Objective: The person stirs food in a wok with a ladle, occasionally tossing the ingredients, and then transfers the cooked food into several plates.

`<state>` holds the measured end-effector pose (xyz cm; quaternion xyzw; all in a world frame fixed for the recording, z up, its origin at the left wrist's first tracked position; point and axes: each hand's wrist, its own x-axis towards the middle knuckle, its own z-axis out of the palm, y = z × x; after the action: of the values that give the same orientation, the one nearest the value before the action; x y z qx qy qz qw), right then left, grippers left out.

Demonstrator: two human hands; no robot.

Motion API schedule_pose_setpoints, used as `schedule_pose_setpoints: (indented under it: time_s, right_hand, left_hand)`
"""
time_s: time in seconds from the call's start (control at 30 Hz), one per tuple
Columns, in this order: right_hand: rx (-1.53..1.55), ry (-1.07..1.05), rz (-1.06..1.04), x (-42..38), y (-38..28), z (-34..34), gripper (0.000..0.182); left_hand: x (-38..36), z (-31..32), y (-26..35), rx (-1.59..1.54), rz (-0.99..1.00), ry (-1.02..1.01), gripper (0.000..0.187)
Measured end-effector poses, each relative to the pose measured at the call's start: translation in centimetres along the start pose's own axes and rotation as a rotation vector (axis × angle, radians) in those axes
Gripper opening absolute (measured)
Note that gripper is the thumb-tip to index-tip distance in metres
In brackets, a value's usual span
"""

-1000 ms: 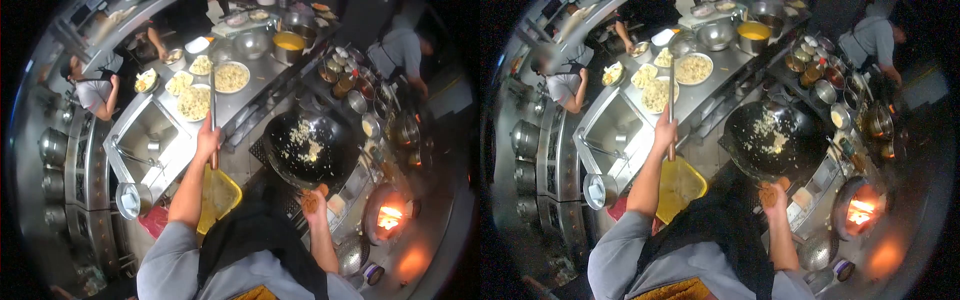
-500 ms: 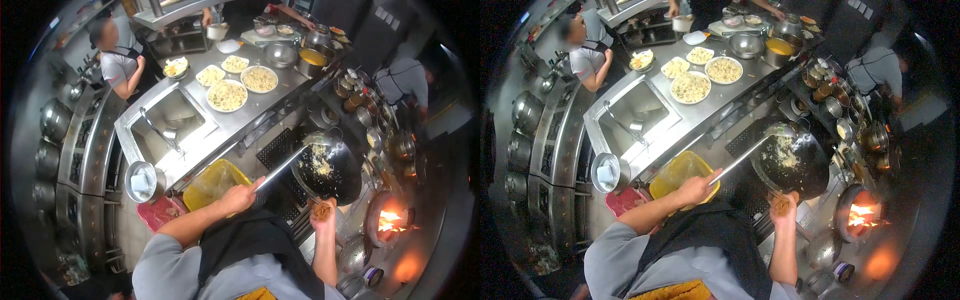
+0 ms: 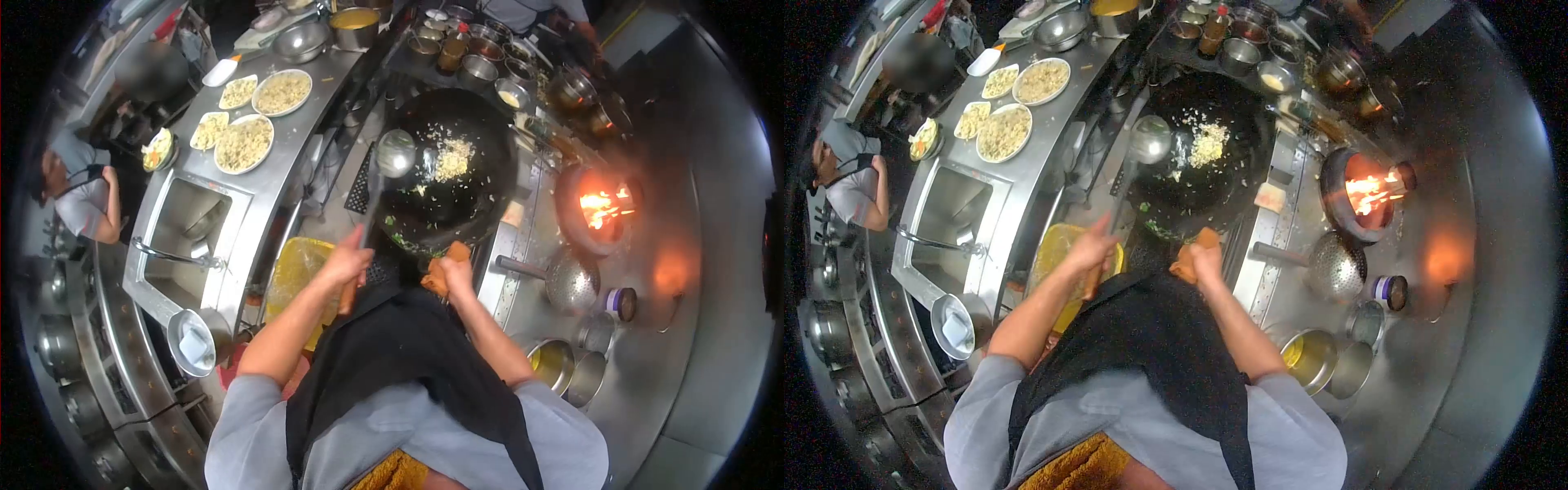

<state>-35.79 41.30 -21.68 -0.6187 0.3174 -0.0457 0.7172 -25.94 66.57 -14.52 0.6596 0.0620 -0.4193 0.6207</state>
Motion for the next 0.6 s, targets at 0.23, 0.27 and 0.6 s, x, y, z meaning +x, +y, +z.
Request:
schedule_pose_setpoints:
  time_s: [0.23, 0.27, 0.6]
  right_hand:
    - [0.215, 0.031, 0.406, 6.4, 0.5, 1.3, 0.011]
    - [0.278, 0.052, 0.497, 6.2, 1.2, 1.1, 0.01]
    - [0.366, -0.212, 0.557, 2.7, -1.3, 0.4, 0.025]
  left_hand:
    - [4.1, 4.7, -2.1, -0.883, -0.353, -0.419, 0.033]
    - [3.7, 4.1, -2.7, -0.904, -0.351, -0.398, 0.033]
    - [-9.8, -7.5, -1.4, -0.452, 0.056, 0.07, 0.079]
